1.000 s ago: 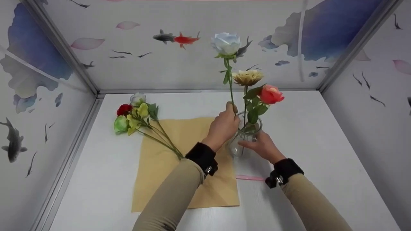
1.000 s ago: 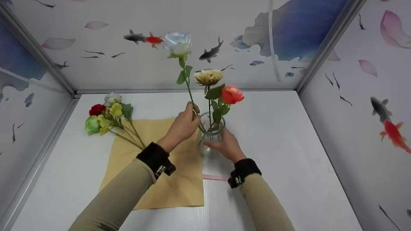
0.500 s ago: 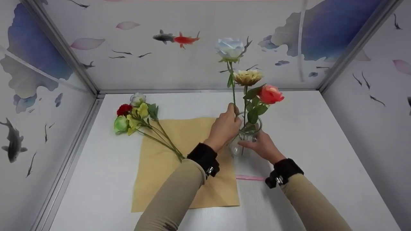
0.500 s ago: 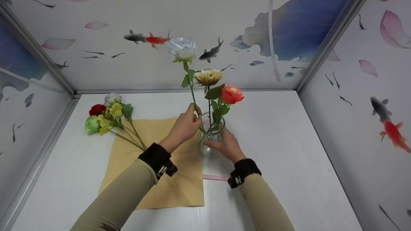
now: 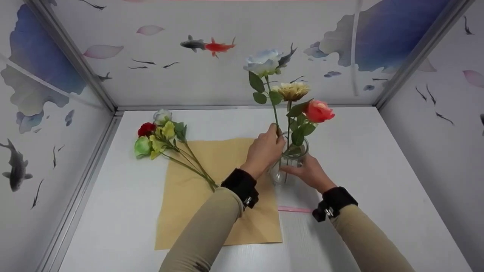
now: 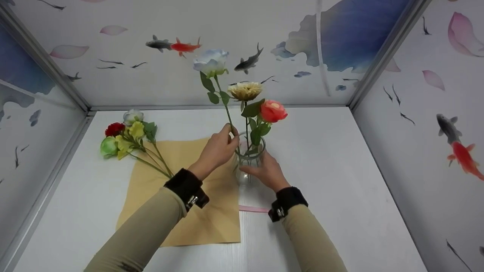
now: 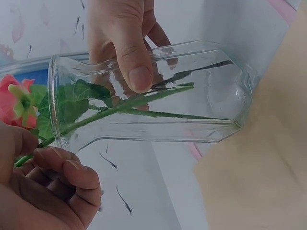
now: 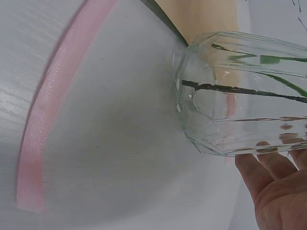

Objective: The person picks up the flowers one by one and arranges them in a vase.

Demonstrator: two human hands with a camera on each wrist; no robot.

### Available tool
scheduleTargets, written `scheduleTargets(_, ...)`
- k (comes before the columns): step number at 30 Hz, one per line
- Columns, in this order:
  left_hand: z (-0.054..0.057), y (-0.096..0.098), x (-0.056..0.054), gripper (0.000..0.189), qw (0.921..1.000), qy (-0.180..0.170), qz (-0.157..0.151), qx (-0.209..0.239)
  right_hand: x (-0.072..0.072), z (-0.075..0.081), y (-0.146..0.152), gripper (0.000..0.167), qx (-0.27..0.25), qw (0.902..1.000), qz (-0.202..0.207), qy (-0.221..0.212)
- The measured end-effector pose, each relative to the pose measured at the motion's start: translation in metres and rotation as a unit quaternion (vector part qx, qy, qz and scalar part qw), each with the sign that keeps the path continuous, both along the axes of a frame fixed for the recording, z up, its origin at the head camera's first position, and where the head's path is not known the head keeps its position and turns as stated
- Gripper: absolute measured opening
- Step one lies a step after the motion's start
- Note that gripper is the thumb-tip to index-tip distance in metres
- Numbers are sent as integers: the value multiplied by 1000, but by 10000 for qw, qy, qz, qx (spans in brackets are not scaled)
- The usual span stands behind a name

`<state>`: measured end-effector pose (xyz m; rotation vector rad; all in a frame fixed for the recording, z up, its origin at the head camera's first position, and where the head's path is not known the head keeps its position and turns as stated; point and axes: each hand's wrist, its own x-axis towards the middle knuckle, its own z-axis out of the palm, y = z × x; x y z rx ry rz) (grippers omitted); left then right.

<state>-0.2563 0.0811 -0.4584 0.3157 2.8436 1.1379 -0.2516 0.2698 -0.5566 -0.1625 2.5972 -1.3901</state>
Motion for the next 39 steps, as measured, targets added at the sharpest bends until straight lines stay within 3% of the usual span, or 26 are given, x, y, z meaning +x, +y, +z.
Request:
scheduleTargets(10, 2, 2, 2, 20, 9989, 333, 258, -225, -1, -2, 0, 103, 57, 10000, 8, 7)
scheduleTargets(19, 6, 5, 0, 23, 9986, 161, 437, 244, 0, 0, -1, 107, -40, 10000, -37, -74)
scheduleTargets(23, 6, 7, -1, 26, 9987, 106, 438, 227, 1, 1, -1, 107, -51, 9999, -36, -80)
scheduleTargets(29, 2, 7, -2, 34, 9989, 167, 360, -261, 1, 1, 0, 104, -44, 10000, 11, 35)
scheduleTargets(32, -1, 5, -3, 35, 9964, 441, 345, -641, 2, 1, 1, 103, 0, 10000, 29, 52)
scheduleTargets(35, -5, 3, -3, 36, 9893, 867, 399, -1101, 1, 1, 0, 105, 24, 10000, -16, 4)
scheduleTargets(39, -10, 2, -3, 35, 9734, 1440, 471, -1718, 0, 0, -1, 105, 3, 10000, -15, -36)
